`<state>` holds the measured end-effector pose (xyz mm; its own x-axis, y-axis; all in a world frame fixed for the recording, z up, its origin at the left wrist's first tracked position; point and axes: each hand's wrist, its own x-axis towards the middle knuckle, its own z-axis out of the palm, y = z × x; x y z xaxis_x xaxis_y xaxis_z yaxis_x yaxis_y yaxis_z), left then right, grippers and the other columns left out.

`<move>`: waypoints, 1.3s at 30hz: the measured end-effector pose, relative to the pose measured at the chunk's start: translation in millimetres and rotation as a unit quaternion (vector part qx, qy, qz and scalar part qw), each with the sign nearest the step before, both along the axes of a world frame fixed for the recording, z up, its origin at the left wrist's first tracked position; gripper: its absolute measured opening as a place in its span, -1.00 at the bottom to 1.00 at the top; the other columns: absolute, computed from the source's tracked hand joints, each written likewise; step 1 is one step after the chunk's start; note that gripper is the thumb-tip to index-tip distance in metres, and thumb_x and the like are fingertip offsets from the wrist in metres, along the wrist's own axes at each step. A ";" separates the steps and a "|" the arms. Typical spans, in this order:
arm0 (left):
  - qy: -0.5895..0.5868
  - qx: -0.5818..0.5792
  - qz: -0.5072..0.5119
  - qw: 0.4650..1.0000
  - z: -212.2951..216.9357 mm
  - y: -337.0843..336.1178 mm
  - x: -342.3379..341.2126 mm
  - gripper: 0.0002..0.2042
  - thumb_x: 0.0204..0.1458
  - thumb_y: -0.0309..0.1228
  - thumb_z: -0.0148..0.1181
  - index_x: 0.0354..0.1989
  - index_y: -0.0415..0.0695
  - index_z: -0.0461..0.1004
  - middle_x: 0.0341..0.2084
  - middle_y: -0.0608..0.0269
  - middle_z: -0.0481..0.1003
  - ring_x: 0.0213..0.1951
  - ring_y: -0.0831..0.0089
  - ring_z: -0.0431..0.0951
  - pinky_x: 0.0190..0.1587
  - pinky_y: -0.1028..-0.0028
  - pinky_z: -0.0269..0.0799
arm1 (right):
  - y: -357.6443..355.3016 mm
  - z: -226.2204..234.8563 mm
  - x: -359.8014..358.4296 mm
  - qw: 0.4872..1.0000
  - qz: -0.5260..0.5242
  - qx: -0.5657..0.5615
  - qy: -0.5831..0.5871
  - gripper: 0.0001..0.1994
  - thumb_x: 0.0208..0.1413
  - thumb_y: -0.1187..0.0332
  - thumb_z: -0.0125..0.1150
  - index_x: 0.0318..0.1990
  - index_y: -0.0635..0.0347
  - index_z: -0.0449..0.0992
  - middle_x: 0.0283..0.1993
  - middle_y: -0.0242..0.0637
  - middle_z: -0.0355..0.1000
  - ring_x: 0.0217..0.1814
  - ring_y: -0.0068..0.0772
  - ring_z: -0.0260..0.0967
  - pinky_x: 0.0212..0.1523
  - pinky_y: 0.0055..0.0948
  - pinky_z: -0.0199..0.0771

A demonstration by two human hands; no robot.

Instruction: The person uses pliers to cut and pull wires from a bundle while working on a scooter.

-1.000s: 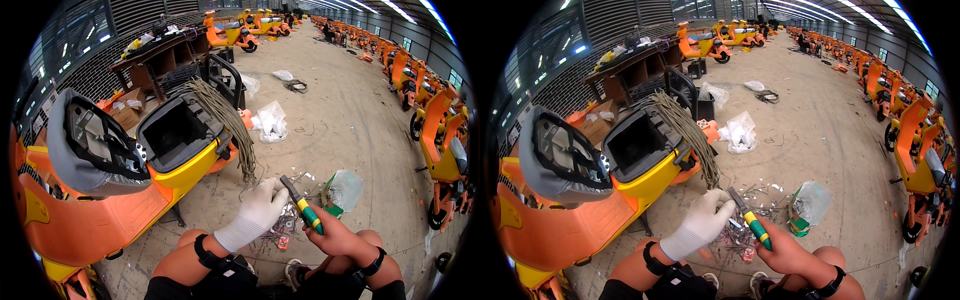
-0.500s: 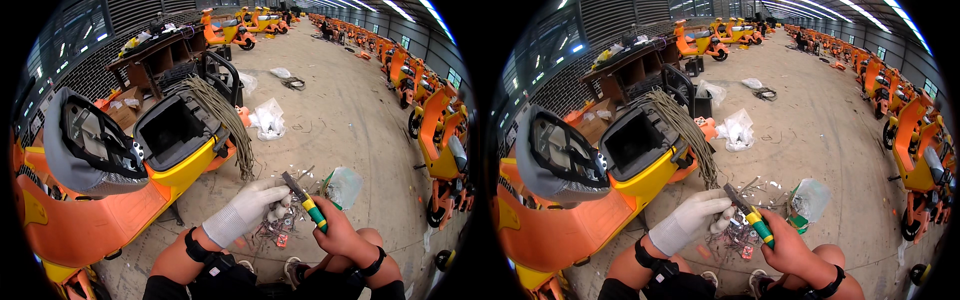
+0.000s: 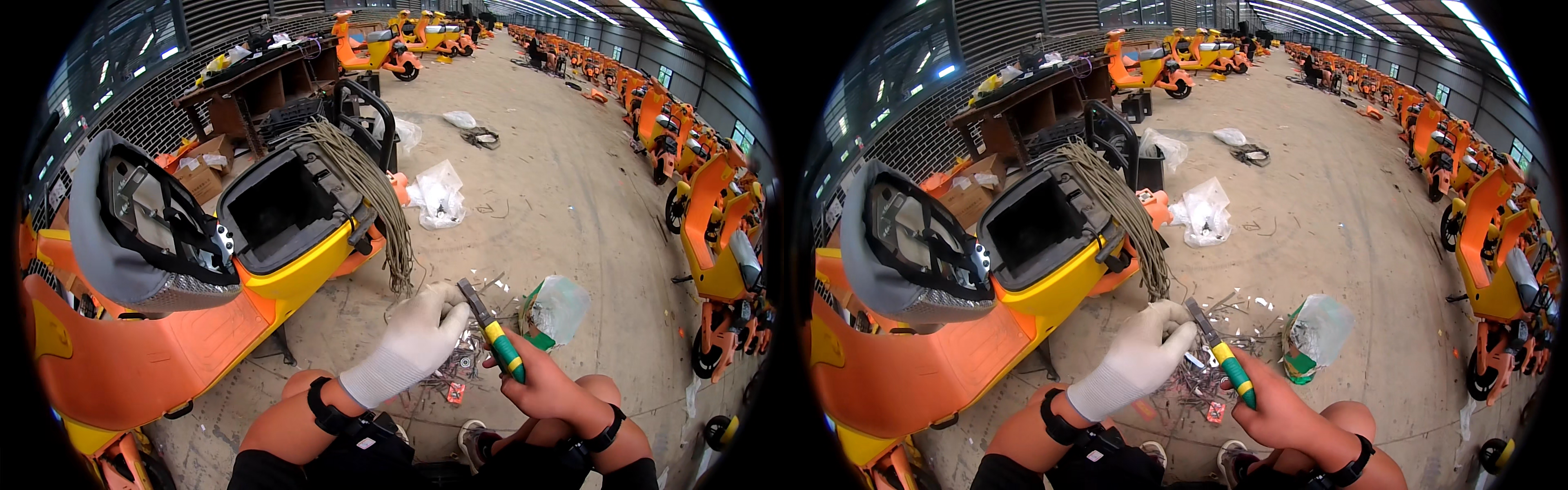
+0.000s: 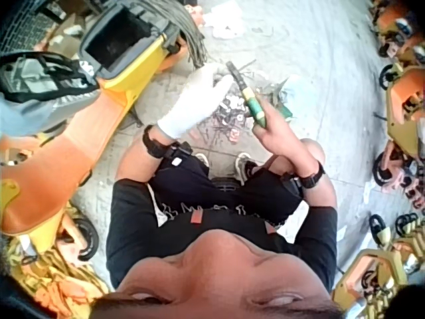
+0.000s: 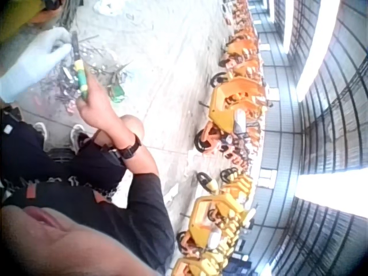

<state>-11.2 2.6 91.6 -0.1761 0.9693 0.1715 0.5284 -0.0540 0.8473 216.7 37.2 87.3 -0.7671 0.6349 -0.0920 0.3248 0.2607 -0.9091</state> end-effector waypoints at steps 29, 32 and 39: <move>-0.337 -0.151 -0.143 0.918 24.3 -2.8 -11.5 -0.77 0.30 -0.31 0.06 -0.15 -0.27 0.48 -0.44 0.37 0.51 -0.48 0.69 0.44 -0.44 0.66 0.32 | 0.0 -2.3 5.9 0.964 -0.048 0.260 -0.009 -0.34 0.06 0.59 0.18 0.38 0.21 0.20 0.16 -0.02 0.38 0.09 0.00 0.48 0.10 -0.22 0.48; -0.249 -0.111 -0.094 0.958 24.2 -2.0 -4.5 -0.75 0.28 -0.31 0.09 -0.11 -0.28 0.46 -0.42 0.33 0.52 -0.46 0.64 0.47 -0.40 0.61 0.38 | 0.6 -9.3 6.8 0.986 -0.018 0.169 0.000 -0.29 0.10 0.63 0.14 0.44 0.23 0.10 0.25 -0.12 0.32 0.13 -0.21 0.44 0.15 -0.29 0.43; 0.029 -0.008 0.007 1.000 18.3 -2.9 3.3 -0.73 0.20 -0.33 0.17 -0.10 -0.31 0.51 -0.35 0.14 0.61 -0.34 0.42 0.64 -0.21 0.38 0.54 | -4.5 -2.2 2.3 0.998 0.003 -0.041 0.039 -0.25 0.20 0.59 0.16 0.51 0.27 -0.05 0.27 -0.16 0.28 0.20 -0.37 0.38 0.20 -0.35 0.40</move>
<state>-7.9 -0.3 109.9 -0.1796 0.9696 0.1660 0.5765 -0.0330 0.8165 219.0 32.6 85.1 -0.7778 0.6230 -0.0828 0.2500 0.1859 -0.9502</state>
